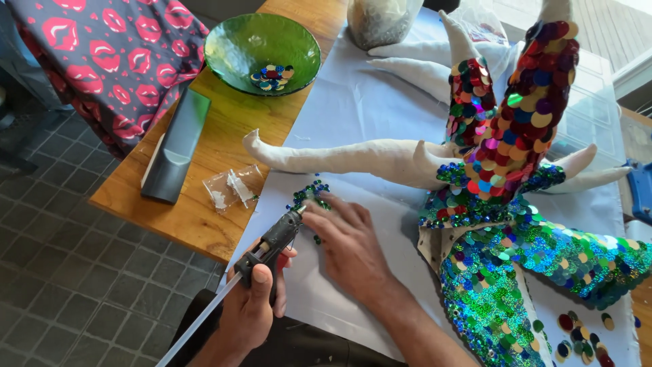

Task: Decorating a sequined creature by gluing green sequins onto a white fabric horn using a hot glue gun

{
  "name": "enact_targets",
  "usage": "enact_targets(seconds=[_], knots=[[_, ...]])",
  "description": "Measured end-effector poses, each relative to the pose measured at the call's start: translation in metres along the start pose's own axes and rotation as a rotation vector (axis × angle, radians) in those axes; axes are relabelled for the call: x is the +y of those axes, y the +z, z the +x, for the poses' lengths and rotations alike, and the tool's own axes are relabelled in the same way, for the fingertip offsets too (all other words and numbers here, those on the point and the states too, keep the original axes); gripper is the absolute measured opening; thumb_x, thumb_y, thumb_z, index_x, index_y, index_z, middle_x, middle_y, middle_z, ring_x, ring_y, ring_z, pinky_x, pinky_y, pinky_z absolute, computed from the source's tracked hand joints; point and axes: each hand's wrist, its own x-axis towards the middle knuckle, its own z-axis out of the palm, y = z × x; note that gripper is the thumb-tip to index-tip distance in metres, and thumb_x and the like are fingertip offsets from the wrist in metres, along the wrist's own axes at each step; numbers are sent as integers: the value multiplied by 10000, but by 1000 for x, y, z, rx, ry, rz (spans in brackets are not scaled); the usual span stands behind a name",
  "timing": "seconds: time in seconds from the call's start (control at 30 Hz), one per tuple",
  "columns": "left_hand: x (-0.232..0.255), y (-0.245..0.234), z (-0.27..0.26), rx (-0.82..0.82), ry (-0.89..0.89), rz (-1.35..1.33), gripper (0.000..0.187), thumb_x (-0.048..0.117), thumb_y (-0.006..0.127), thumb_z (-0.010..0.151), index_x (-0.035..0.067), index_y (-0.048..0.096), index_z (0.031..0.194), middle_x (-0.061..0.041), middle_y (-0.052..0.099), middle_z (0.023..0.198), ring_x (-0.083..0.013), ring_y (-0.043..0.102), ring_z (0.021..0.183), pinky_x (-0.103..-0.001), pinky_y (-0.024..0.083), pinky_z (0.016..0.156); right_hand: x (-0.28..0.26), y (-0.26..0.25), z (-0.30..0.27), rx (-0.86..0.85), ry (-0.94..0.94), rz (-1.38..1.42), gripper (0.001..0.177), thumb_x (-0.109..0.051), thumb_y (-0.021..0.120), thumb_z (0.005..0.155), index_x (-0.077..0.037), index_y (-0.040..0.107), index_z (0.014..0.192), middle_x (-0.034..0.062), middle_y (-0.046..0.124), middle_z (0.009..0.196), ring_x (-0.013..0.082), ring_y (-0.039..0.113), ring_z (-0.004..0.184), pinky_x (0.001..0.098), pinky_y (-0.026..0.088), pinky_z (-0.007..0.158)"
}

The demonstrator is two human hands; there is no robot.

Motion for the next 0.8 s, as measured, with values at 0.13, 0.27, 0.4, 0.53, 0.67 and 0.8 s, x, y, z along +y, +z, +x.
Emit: enact_targets(seconds=[0.13, 0.27, 0.4, 0.53, 0.67, 0.8], knots=[[1, 0, 1, 28, -43, -4, 665, 614, 453, 975, 6, 704, 1069, -63, 627, 840, -87, 418, 303, -253, 397, 334, -6, 0, 2, -42, 56, 40, 341, 67, 591, 898, -122, 650, 1176, 45, 745, 1298, 304, 596, 1331, 452, 385, 1035], [-1, 0, -2, 17, -57, 0, 682, 621, 454, 970, -8, 702, 1062, -95, 636, 803, -83, 415, 296, -244, 365, 317, -4, -4, -10, 135, 125, 71, 357, 118, 579, 861, -84, 722, 1118, 88, 783, 1121, 306, 687, 1121, 442, 495, 955], [-4, -2, 0, 9, -48, 23, 687, 625, 435, 975, -3, 697, 1073, -101, 674, 835, -75, 425, 298, -221, 387, 329, 2, -12, -13, 268, 153, 170, 458, 233, 595, 798, -44, 733, 1136, 128, 782, 1102, 295, 708, 1078, 404, 523, 913], [-6, -2, 1, 7, -48, 15, 679, 616, 446, 974, -6, 698, 1080, -111, 663, 823, -79, 423, 296, -224, 369, 329, 4, -14, -16, 351, 178, 342, 277, -6, 611, 1010, -31, 656, 1282, 137, 772, 1149, 260, 751, 1062, 367, 611, 900], [-6, 0, 1, 5, -55, 16, 667, 616, 450, 969, 3, 696, 1068, -116, 691, 902, -82, 425, 295, -223, 381, 328, 6, -10, -8, 308, 350, 513, 250, -119, 572, 1050, -28, 718, 1230, 57, 705, 957, 131, 597, 747, 278, 451, 629], [-10, 2, 0, 0, -82, 13, 673, 601, 463, 964, -8, 714, 1102, -88, 659, 842, -88, 438, 299, -236, 383, 325, 16, 9, -6, 266, 553, 671, 184, -193, 581, 1031, -61, 678, 1113, 57, 719, 846, 138, 685, 764, 273, 554, 644]])
